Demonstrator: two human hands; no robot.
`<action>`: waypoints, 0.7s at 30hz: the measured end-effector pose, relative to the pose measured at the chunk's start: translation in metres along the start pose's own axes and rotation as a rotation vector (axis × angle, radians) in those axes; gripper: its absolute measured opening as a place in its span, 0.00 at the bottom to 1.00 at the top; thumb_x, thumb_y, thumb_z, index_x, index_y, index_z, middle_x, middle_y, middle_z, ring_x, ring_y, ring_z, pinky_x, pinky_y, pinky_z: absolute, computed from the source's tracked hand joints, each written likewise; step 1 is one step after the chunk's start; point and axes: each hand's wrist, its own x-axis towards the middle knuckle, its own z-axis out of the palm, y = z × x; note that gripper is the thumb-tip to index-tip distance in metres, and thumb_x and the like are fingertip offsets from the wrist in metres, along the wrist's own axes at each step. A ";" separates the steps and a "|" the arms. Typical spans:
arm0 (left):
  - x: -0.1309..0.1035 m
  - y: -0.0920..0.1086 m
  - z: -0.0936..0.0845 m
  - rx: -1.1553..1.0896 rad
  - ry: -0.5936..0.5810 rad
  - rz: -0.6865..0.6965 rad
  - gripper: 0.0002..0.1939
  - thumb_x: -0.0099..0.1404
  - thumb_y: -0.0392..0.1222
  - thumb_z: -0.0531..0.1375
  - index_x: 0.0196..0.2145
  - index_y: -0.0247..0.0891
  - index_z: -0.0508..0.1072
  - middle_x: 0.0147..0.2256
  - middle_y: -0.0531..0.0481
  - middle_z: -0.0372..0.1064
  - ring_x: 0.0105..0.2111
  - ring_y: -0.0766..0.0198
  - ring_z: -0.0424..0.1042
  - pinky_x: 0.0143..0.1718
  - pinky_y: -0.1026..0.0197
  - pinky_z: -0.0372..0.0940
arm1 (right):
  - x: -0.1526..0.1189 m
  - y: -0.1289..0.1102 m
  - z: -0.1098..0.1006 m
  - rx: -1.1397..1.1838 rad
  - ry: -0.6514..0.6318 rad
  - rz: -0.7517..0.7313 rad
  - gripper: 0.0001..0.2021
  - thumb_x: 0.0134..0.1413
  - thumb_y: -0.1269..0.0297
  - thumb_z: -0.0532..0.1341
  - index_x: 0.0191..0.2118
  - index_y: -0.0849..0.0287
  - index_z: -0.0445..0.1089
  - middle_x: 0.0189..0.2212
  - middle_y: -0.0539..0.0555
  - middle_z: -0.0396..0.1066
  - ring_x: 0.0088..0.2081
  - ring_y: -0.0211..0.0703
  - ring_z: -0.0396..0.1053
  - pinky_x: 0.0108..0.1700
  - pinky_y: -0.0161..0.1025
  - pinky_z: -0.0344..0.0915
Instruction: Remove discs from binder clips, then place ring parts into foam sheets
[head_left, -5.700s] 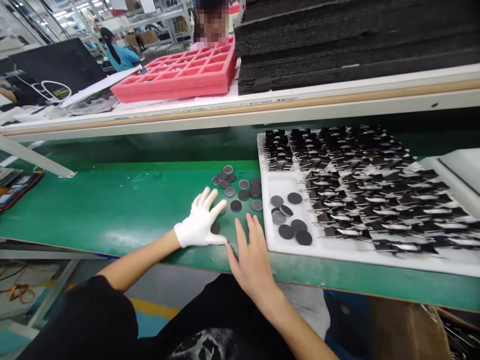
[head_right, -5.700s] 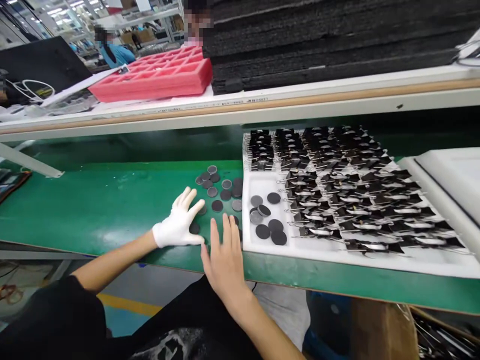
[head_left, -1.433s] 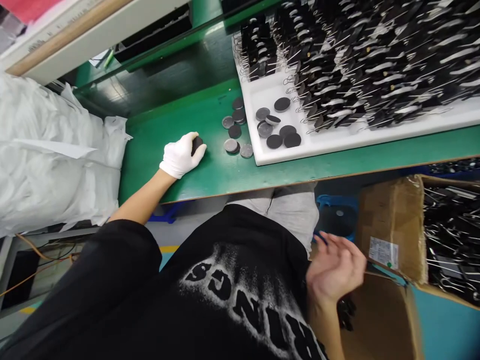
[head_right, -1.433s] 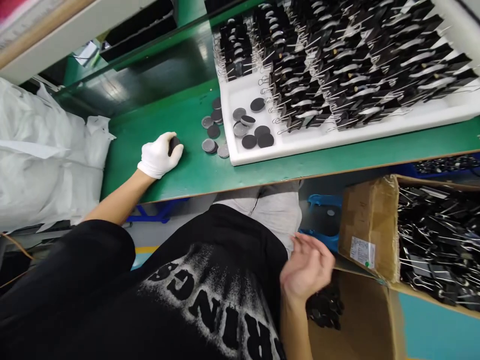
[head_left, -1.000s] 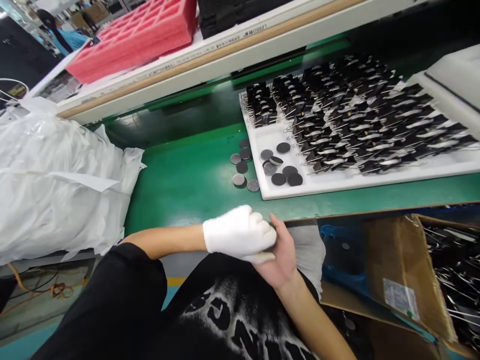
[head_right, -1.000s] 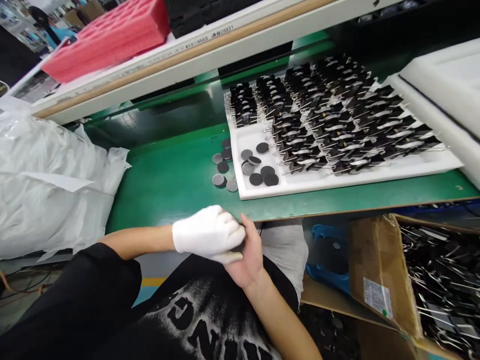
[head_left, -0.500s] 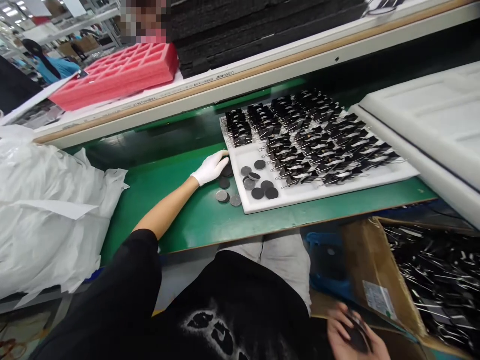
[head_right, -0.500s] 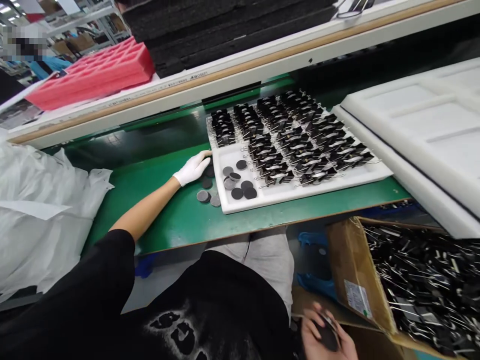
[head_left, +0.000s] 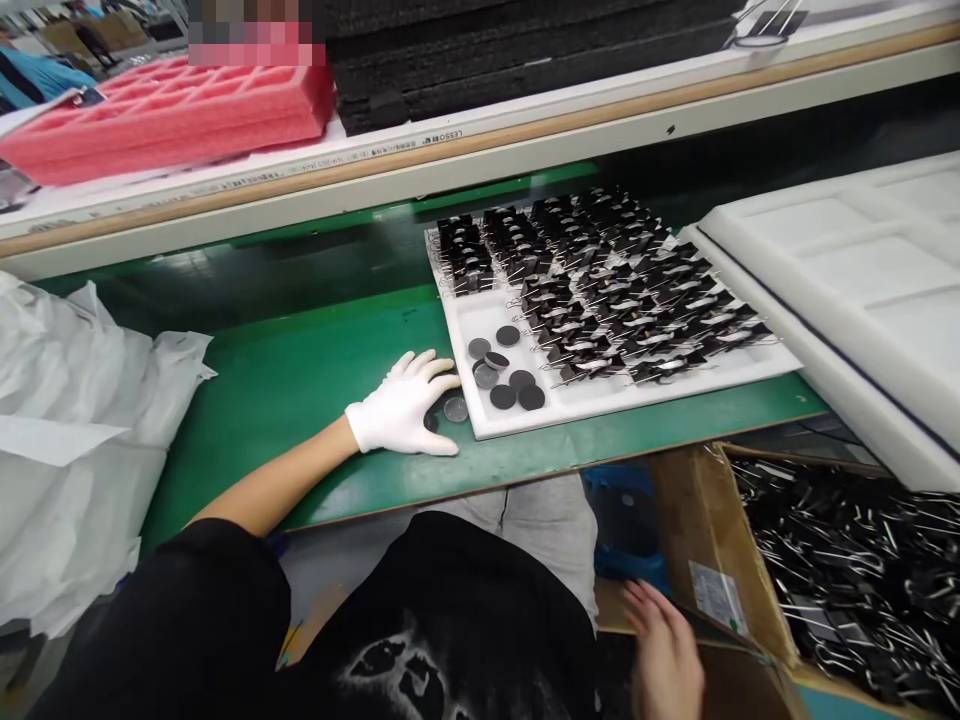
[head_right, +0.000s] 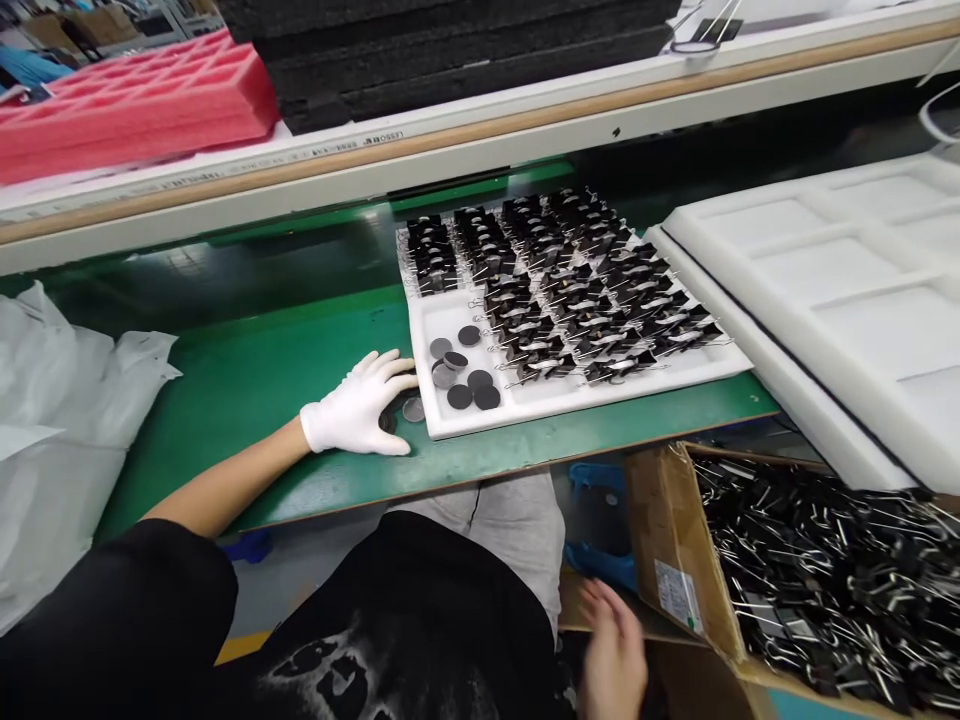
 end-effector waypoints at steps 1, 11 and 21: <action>-0.002 0.005 0.002 0.000 0.005 0.002 0.46 0.55 0.66 0.67 0.66 0.42 0.65 0.68 0.37 0.58 0.69 0.30 0.51 0.69 0.28 0.46 | -0.008 -0.006 0.030 0.064 -0.123 0.096 0.19 0.49 0.48 0.69 0.43 0.54 0.74 0.43 0.56 0.79 0.47 0.53 0.78 0.49 0.51 0.76; -0.020 0.041 0.015 -0.077 0.041 0.096 0.21 0.61 0.57 0.65 0.49 0.46 0.77 0.61 0.44 0.68 0.65 0.39 0.59 0.66 0.36 0.53 | -0.032 -0.063 0.210 0.430 -0.959 1.021 0.24 0.65 0.53 0.53 0.57 0.67 0.66 0.53 0.71 0.74 0.56 0.59 0.74 0.64 0.62 0.61; -0.033 0.080 0.017 -0.092 -0.003 0.080 0.19 0.59 0.55 0.64 0.46 0.45 0.76 0.54 0.43 0.72 0.64 0.39 0.60 0.61 0.37 0.56 | -0.019 -0.058 0.205 0.523 -1.004 1.072 0.11 0.68 0.61 0.54 0.50 0.57 0.67 0.39 0.51 0.80 0.39 0.44 0.77 0.52 0.51 0.71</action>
